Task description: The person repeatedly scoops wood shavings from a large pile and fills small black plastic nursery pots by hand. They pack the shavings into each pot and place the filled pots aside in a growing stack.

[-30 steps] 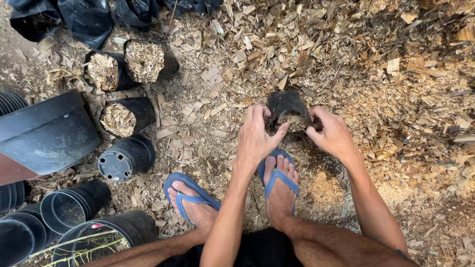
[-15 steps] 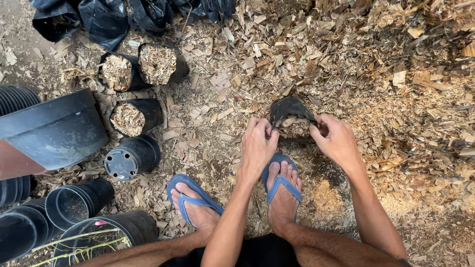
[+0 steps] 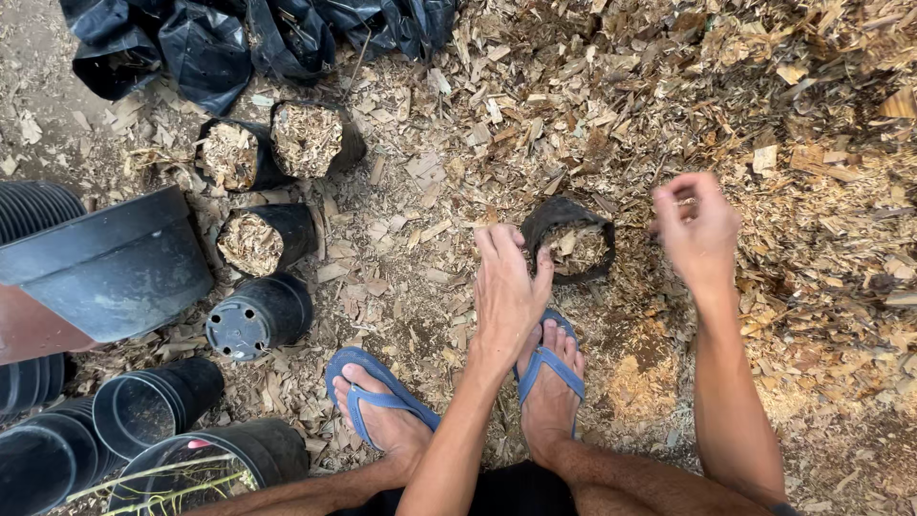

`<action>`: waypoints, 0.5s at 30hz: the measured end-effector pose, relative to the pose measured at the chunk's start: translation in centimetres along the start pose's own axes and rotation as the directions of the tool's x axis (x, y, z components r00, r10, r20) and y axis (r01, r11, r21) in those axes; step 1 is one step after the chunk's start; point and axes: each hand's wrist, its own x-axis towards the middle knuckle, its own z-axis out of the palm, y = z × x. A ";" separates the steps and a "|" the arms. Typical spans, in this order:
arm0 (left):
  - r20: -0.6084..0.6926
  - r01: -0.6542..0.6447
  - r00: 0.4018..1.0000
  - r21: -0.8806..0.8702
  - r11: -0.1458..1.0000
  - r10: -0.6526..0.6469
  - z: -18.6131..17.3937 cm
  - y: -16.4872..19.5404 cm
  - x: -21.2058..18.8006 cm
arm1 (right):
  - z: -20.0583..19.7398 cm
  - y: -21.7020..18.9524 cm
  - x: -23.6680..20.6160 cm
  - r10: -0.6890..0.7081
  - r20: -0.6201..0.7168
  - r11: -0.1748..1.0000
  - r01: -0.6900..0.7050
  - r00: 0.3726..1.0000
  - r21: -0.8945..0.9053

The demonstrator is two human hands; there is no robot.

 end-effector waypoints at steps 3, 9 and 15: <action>-0.004 -0.155 0.988 0.008 0.988 0.155 -0.5 0.6 0.4 | 0.1 1.6 2.3 -0.114 -0.116 0.982 0.094 0.987 -0.166; 0.008 -0.326 0.945 0.012 0.945 0.326 -0.1 -0.2 0.0 | 0.5 4.0 3.1 -0.088 0.000 0.881 0.078 0.996 -0.466; 0.066 -0.285 0.957 0.036 0.958 0.282 0.8 -2.3 0.1 | -0.8 5.1 4.2 -0.012 0.315 0.869 0.166 0.949 -0.467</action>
